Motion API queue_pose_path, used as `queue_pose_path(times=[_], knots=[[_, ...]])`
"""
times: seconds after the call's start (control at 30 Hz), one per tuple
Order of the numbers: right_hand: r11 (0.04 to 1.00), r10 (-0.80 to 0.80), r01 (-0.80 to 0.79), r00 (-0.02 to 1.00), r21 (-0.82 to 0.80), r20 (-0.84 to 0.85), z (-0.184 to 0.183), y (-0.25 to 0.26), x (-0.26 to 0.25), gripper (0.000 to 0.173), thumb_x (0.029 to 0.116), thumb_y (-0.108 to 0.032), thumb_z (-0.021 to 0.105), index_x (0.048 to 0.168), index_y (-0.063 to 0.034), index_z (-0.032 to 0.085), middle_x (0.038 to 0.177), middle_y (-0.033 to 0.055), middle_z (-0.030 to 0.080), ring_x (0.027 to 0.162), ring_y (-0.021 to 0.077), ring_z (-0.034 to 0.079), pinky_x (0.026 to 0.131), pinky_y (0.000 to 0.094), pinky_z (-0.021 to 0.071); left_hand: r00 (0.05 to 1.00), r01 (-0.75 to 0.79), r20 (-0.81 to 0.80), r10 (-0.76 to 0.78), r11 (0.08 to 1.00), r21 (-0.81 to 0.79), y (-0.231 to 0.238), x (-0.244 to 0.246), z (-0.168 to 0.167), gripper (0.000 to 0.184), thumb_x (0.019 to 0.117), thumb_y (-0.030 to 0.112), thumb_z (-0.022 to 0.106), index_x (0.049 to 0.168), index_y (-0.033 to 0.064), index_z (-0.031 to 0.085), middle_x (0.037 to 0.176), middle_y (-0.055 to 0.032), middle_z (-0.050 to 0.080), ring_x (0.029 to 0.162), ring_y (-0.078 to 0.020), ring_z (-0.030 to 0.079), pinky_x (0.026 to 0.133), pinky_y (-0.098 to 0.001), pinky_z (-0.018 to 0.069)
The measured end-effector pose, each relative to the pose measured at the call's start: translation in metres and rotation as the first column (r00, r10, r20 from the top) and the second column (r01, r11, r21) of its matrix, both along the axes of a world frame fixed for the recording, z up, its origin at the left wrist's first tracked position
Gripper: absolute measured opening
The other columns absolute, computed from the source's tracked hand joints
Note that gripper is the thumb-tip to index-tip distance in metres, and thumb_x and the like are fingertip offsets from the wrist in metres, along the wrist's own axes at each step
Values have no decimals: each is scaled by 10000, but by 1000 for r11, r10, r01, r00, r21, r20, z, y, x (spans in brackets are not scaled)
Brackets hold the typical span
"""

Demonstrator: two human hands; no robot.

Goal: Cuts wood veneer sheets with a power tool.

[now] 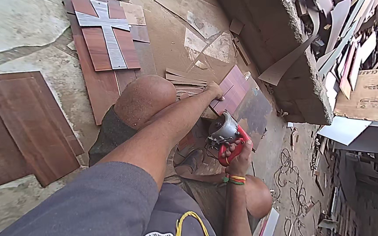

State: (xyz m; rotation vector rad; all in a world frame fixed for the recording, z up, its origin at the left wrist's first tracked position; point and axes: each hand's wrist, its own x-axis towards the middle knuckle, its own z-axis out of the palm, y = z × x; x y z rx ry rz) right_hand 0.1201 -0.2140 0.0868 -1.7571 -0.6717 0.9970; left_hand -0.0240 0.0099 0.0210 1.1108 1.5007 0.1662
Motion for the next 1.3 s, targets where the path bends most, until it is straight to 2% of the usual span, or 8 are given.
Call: queue_pose_path(times=[0.67, 1.1, 1.17, 1.3], knots=[[1000, -10, 10, 1000, 12, 13, -1, 7, 1, 576, 1124, -485, 205, 921, -67, 544, 515, 2, 511, 371, 137, 534, 363, 333, 520, 998, 44, -35, -44, 999, 0, 3, 2, -2, 607, 845, 303, 834, 1243, -84, 585, 1236, -270, 638, 1163, -369, 652, 958, -553, 537], [1000, -14, 14, 999, 7, 44, 0, 11, -1, 579, 1122, -485, 210, 904, -71, 551, 516, -6, 517, 375, 135, 538, 364, 328, 520, 999, 50, -8, -50, 999, 1, 3, 0, -1, 540, 847, 272, 833, 1193, -81, 616, 1205, -267, 646, 1128, -369, 657, 937, -555, 538], [1000, -12, 12, 999, 0, 31, 0, 12, 0, 583, 1122, -490, 203, 912, -73, 552, 515, -7, 511, 378, 131, 536, 367, 322, 515, 999, 53, -8, -53, 999, -5, 3, -1, 0, 577, 853, 281, 828, 1236, -80, 591, 1226, -267, 639, 1142, -366, 655, 948, -549, 537], [1000, -8, 8, 1000, -1, 30, 2, 14, -1, 585, 1123, -487, 199, 897, -76, 549, 507, -13, 508, 369, 120, 529, 358, 319, 513, 999, 33, 7, -32, 999, -8, 4, 0, -1, 584, 830, 258, 846, 1235, -79, 594, 1225, -263, 639, 1140, -366, 651, 948, -548, 533]])
